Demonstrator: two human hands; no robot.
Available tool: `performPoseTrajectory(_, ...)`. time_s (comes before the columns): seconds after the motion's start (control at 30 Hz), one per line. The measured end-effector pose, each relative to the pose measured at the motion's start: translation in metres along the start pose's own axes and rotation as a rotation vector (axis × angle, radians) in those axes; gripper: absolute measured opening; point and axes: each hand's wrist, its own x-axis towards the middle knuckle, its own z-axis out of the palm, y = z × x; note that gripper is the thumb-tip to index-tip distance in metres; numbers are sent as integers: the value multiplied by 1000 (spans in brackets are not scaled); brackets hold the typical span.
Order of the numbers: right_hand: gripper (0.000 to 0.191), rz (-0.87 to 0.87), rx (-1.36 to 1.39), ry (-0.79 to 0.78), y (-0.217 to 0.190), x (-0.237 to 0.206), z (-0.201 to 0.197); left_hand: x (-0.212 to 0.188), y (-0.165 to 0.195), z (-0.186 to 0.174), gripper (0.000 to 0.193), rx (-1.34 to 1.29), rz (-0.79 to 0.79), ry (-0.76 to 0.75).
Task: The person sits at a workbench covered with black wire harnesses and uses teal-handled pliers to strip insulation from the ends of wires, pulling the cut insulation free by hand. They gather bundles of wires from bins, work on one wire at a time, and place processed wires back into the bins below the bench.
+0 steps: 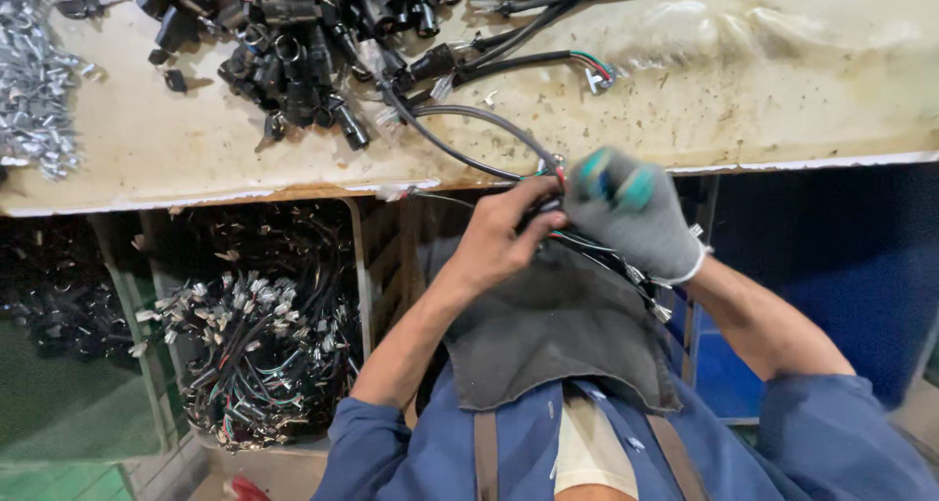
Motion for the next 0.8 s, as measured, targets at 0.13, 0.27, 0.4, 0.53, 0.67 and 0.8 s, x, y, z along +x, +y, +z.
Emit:
performPoseTrajectory(0.13,10,375,514,345,4,-16,12,-3,6,1,32,54,138,105)
performPoseTrajectory(0.27,35,14,1421,476,12,-17,17,-5,9,0,28,-154,33,17)
performPoseTrajectory(0.4,34,-6,1380,298,3,-8,30,-6,8,-3,28,-65,204,14)
performPoseTrajectory(0.53,15,111,1412,430,-15,6,24,-5,9,-2,30,-71,170,5)
performPoseTrajectory(0.67,10,207,1142,432,-27,13,8,2,23,-9,58,16,147,49)
performPoseTrajectory(0.8,26,-107,-73,185,-29,10,19,15,58,-53,57,-697,-111,32)
